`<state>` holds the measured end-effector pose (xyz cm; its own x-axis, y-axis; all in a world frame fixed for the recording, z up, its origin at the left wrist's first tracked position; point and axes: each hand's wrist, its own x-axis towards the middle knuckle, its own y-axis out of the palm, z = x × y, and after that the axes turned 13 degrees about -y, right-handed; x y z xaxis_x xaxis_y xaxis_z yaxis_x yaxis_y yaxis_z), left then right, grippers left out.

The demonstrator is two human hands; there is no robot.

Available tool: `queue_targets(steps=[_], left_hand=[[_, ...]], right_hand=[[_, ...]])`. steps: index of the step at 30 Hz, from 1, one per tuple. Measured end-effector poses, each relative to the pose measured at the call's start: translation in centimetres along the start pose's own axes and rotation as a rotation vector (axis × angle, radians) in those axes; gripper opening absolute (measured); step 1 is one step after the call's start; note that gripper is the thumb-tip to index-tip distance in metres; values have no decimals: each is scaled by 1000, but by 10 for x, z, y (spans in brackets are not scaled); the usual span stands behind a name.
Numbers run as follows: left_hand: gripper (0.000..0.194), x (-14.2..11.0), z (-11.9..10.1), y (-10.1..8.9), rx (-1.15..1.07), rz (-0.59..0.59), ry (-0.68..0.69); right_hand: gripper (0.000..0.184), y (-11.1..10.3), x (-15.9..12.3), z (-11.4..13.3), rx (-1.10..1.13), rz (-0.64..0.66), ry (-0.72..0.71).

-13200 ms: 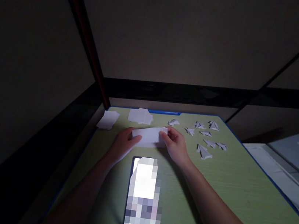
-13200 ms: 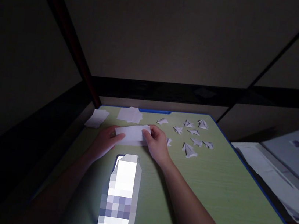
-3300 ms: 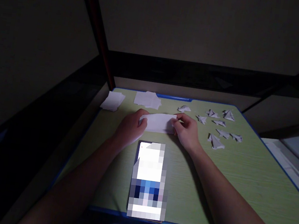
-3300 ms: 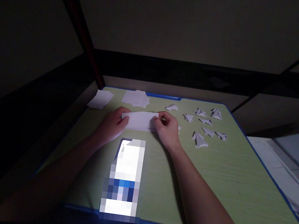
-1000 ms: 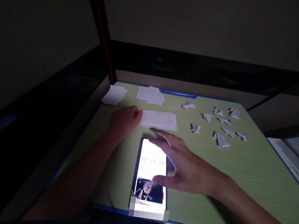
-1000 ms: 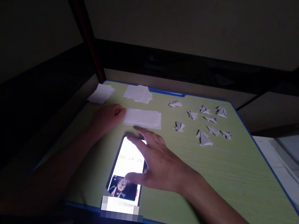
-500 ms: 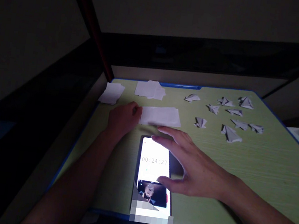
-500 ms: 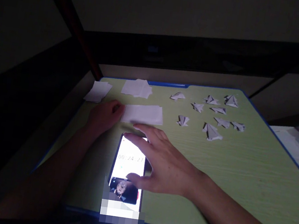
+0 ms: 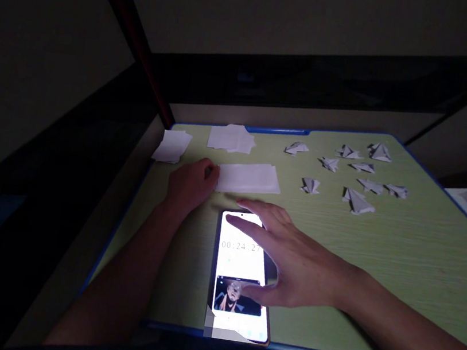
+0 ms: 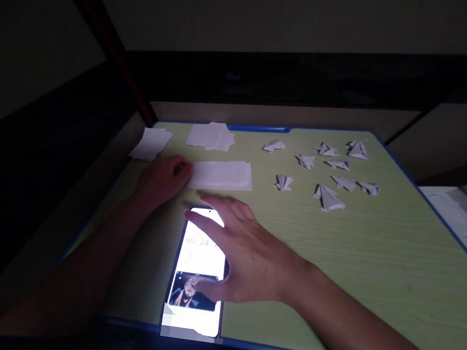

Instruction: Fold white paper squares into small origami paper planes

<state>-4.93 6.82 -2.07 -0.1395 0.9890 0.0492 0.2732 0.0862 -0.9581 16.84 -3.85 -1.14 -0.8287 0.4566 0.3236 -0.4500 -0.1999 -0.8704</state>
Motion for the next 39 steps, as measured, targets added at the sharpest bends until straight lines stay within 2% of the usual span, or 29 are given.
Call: queue_targets(steps=[21, 33, 39], left_hand=[[31, -1, 0, -1, -3, -12, 23], [29, -1, 0, 1, -6, -21, 24], [27, -1, -1, 0, -126, -33, 0]], right_hand=[[84, 0, 4, 2, -32, 53, -8], [82, -4, 1, 1, -23, 20, -18], [85, -7, 0, 2, -35, 50, 23]])
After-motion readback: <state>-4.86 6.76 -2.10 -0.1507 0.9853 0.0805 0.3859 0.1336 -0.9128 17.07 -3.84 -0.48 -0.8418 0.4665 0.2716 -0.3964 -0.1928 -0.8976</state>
